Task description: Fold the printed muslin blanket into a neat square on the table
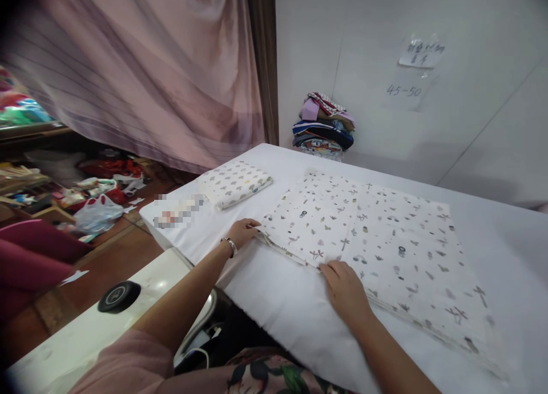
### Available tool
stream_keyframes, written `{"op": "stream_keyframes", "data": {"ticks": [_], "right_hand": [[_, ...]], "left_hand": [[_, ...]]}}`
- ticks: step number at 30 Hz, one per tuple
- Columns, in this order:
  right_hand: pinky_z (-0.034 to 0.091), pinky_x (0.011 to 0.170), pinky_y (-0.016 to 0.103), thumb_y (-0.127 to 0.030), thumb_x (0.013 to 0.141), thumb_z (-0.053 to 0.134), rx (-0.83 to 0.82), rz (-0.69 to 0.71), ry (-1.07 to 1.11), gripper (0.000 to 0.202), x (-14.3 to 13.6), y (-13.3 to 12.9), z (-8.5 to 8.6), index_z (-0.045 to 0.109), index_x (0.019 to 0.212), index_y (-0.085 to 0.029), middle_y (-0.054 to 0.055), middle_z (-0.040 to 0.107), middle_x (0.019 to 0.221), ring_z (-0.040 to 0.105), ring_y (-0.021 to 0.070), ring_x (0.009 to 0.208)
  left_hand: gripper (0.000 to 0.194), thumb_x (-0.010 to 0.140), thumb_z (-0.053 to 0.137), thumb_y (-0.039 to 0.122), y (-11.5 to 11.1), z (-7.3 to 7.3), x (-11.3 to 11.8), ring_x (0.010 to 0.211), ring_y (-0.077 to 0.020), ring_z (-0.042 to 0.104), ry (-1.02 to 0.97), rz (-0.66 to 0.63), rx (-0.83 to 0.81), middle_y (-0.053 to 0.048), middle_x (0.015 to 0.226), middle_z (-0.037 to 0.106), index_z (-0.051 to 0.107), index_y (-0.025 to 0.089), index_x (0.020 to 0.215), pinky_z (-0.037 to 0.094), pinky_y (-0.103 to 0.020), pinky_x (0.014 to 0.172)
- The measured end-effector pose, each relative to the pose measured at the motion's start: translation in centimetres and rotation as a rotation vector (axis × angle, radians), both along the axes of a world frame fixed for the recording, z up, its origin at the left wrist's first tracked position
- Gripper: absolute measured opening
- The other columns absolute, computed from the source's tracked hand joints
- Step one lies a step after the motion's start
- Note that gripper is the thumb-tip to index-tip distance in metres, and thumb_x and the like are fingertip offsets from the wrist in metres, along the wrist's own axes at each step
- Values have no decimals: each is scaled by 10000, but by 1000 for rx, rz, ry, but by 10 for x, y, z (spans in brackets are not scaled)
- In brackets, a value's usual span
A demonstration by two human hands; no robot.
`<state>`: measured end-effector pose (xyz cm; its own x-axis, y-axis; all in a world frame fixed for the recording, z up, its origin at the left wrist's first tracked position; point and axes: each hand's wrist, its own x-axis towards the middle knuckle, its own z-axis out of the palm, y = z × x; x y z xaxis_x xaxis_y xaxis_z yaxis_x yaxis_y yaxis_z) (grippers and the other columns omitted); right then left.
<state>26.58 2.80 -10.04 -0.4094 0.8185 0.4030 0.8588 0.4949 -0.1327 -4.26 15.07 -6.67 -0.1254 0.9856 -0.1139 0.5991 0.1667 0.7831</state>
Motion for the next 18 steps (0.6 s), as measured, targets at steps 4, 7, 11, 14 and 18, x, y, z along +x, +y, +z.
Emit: {"op": "stream_keyframes", "data": {"ticks": [4, 7, 11, 14, 18], "right_hand": [[433, 762, 346, -137, 845, 378, 10, -5, -6, 289, 0, 0, 0, 577, 1055, -144, 107, 562, 972, 503, 213, 882], [434, 762, 345, -136, 841, 385, 19, 2, -12, 288, 0, 0, 0, 579, 1054, -131, 111, 562, 969, 502, 214, 878], [433, 762, 340, -131, 840, 381, 20, 1, -16, 291, 0, 0, 1, 582, 1050, -132, 110, 564, 967, 505, 209, 871], [433, 762, 339, -130, 840, 379, 22, -4, -16, 294, 0, 0, 0, 585, 1049, -137, 107, 568, 962, 508, 206, 868], [434, 758, 335, -110, 835, 369, 34, -1, -10, 308, 1, 0, -3, 593, 1044, -152, 98, 574, 957, 509, 200, 864]], "left_hand": [[187, 634, 613, 223, -2, 1, -1, 645, -118, 561, -34, -21, -26, 5, 702, 630, 663, 191, 812, 433, -210, 608], [164, 676, 587, 291, -3, 2, 2, 626, -116, 554, -49, 3, -28, 6, 691, 627, 651, 193, 792, 427, -214, 586], [179, 682, 592, 325, -4, 1, 9, 691, -130, 565, 53, 21, 54, -5, 744, 636, 636, 193, 794, 434, -226, 645], [212, 666, 598, 247, -4, 3, 10, 731, -131, 568, 107, 17, 66, -12, 821, 640, 628, 190, 868, 438, -226, 677], [329, 615, 554, 81, -1, 6, 1, 748, -115, 561, 146, -4, 43, -3, 868, 632, 612, 185, 922, 436, -205, 691]]}}
